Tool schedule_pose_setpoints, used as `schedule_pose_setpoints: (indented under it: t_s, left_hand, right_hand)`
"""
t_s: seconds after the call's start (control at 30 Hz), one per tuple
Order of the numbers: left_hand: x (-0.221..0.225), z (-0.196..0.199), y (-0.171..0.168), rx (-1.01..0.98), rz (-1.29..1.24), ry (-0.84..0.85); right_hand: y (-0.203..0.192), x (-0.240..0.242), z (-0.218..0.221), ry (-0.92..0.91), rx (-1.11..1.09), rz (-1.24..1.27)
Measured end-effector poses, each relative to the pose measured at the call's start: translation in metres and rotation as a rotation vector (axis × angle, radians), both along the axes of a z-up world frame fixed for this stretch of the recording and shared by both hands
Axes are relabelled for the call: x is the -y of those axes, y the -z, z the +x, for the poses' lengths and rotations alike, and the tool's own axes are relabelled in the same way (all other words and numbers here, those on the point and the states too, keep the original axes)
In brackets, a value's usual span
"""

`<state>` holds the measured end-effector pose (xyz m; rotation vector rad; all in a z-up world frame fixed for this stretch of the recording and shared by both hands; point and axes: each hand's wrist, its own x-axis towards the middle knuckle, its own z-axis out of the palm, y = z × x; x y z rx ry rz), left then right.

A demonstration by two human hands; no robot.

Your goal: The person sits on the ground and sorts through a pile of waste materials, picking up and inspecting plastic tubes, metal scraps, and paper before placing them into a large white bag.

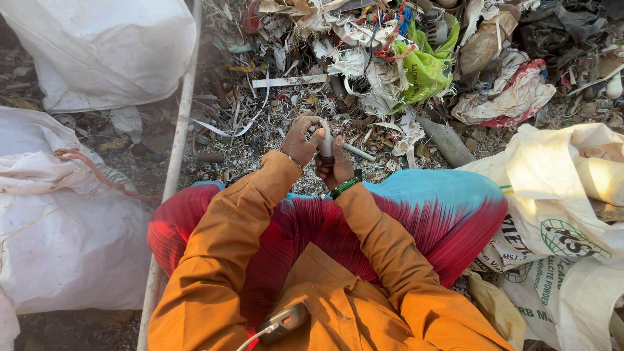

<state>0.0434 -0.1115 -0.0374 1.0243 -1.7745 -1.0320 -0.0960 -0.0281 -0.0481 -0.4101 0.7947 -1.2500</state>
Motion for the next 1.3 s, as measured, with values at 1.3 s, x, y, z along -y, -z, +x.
schedule_pose_setpoints:
  t_s: [1.3]
  left_hand:
    - [0.022, 0.048, -0.016, 1.172, 0.120, 0.229]
  right_hand:
    - [-0.162, -0.067, -0.270, 1.129, -1.702, -0.682]
